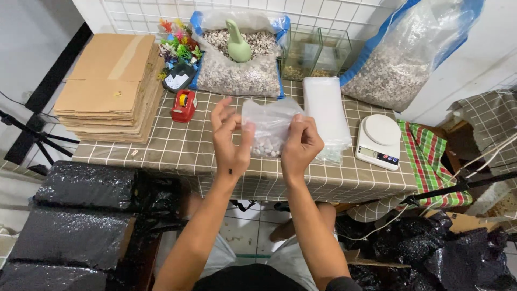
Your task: Packaging granular substrate into small bags, weighing them on a scale, and placing them into mailers.
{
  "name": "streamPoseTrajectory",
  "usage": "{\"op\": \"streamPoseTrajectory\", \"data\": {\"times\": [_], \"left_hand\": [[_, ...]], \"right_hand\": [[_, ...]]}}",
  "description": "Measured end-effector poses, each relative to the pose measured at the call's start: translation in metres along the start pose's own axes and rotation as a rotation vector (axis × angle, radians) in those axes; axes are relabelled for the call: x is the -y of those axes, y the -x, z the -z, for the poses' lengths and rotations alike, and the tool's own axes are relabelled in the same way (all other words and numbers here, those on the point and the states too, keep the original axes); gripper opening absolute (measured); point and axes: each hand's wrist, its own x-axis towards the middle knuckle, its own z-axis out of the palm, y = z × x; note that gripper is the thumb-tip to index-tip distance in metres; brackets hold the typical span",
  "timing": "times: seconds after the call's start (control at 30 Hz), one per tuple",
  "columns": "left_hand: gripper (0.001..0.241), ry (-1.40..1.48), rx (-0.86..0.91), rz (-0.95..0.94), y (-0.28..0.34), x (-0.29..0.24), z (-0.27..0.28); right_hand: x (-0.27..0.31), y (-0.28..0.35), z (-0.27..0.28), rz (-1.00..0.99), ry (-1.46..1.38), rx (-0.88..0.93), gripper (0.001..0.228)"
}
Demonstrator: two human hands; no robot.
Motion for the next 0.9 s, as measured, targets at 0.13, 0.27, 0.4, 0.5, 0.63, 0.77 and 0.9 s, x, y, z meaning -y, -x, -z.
{"op": "streamPoseTrajectory", "data": {"times": [0.13, 0.27, 0.4, 0.5, 0.63, 0.77, 0.9], "left_hand": [[0.023, 0.079, 0.211, 0.183, 0.006, -0.003, 0.003], [0.009, 0.149, 0.185, 0.21, 0.003, 0.005, 0.002], [0.016, 0.259, 0.193, 0.217, -0.002, 0.016, 0.001], [0.019, 0.257, 0.149, 0.217, -0.001, 0.025, 0.002], [0.018, 0.222, 0.054, 0.219, -0.007, 0.012, 0.001], [0.017, 0.271, 0.118, 0.18, -0.005, 0.02, 0.001], [0.02, 0.425, 0.216, 0.048, -0.019, 0.018, 0.005]], "right_hand": [[0.011, -0.01, 0.001, 0.074, 0.008, 0.065, 0.035], [0.026, -0.014, 0.007, -0.028, 0.037, 0.171, 0.029], [0.013, -0.021, 0.017, -0.07, 0.002, 0.284, 0.019], [0.014, -0.023, 0.024, -0.093, -0.066, 0.454, 0.019], [0.045, -0.029, 0.029, -0.351, -0.059, 0.724, 0.054], [0.019, -0.021, 0.034, -0.386, -0.072, 0.655, 0.013], [0.013, -0.028, 0.037, -0.192, -0.184, 0.562, 0.014]]}}
